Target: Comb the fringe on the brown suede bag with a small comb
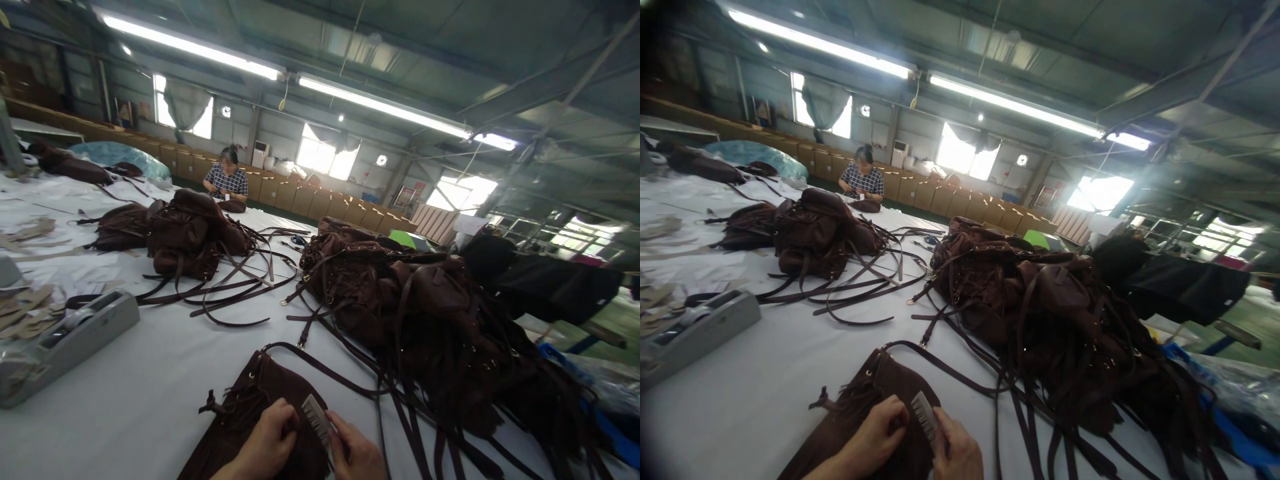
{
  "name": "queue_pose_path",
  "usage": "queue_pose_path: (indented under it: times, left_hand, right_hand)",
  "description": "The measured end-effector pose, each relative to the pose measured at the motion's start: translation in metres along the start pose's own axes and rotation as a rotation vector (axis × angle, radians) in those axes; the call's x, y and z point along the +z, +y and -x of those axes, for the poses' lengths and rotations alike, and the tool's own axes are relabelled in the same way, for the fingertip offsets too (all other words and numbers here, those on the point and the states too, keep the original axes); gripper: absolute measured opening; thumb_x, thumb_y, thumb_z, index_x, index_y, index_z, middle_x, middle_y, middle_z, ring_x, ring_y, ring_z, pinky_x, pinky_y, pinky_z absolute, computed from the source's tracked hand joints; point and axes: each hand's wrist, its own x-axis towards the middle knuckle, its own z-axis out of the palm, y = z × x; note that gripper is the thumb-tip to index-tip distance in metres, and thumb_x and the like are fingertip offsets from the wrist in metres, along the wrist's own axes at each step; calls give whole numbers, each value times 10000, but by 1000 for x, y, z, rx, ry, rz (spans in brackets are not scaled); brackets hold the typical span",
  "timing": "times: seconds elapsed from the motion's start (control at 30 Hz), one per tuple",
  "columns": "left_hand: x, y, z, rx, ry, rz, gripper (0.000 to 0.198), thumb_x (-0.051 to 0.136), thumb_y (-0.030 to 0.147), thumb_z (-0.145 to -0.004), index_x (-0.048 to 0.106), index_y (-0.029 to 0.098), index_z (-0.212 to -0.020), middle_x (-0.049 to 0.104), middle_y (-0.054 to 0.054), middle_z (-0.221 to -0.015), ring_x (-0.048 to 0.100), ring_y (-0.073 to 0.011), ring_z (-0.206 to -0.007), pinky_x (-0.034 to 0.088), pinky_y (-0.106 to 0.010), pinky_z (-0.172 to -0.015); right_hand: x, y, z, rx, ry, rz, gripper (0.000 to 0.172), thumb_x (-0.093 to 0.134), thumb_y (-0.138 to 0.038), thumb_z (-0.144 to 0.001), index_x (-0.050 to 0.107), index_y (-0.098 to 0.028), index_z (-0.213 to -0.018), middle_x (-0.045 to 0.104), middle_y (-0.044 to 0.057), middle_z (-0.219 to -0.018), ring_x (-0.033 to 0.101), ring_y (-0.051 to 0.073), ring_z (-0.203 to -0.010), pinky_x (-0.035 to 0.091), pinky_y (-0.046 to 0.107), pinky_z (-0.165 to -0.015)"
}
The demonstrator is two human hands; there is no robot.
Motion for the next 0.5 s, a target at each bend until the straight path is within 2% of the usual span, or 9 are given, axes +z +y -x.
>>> queue_pose_path:
  times: [0.13, 0.17, 0.23, 0.27, 0.33, 0.43, 0.5]
  left_hand:
    - [-15, 0, 16, 117, -117, -44, 183, 465, 24, -724, 557, 182, -723, 649, -40, -877, 608, -172, -843, 461, -278, -763]
    - [-20, 3, 16, 108, -115, -111, 196, 461, 47, -765, 594, 191, -775, 669, -41, -898, 618, -186, -876, 468, -315, -809]
    - [-30, 6, 10, 55, -71, -276, 278, 431, 134, -864, 649, 235, -1004, 695, -51, -1070, 602, -239, -1064, 424, -453, -976]
    - [-34, 6, 4, 23, -60, -359, 331, 406, 188, -905, 634, 263, -1133, 667, -53, -1206, 541, -275, -1198, 345, -547, -1058]
    - [-38, -1, -8, -36, -121, -496, 415, 375, 269, -938, 564, 296, -1306, 529, -39, -1429, 358, -335, -1385, 167, -680, -1119]
    - [-34, -21, -22, -79, -242, -623, 492, 349, 287, -936, 483, 279, -1410, 384, -23, -1532, 229, -355, -1449, 52, -713, -1130]
    - [-28, -33, -24, -80, -245, -658, 527, 328, 277, -935, 423, 272, -1453, 331, -11, -1555, 211, -335, -1458, 42, -690, -1146]
  right_hand:
    - [8, -21, -16, -16, -214, 321, 457, 435, -31, -856, 672, -249, -1180, 737, 77, -907, 716, 239, -841, 527, 266, -715]
    - [10, -22, -17, -35, -256, 366, 475, 455, -11, -824, 677, -257, -1163, 735, 74, -909, 712, 239, -844, 512, 261, -703]
    - [12, -19, -16, -88, -308, 386, 456, 480, -14, -800, 692, -273, -1109, 736, 63, -907, 703, 230, -838, 484, 248, -683]
    - [12, -16, -15, -109, -322, 378, 429, 480, -30, -806, 699, -282, -1076, 736, 54, -889, 700, 220, -818, 469, 241, -664]
    - [13, -8, -12, -138, -347, 360, 395, 482, -50, -801, 709, -292, -1015, 734, 36, -843, 697, 203, -778, 437, 226, -621]
    - [15, 4, -6, -203, -389, 324, 345, 519, -89, -762, 723, -302, -943, 725, 13, -780, 689, 182, -702, 376, 215, -540]
    - [17, 9, 3, -222, -391, 245, 330, 529, -105, -755, 731, -321, -903, 713, -9, -733, 667, 161, -640, 350, 214, -510]
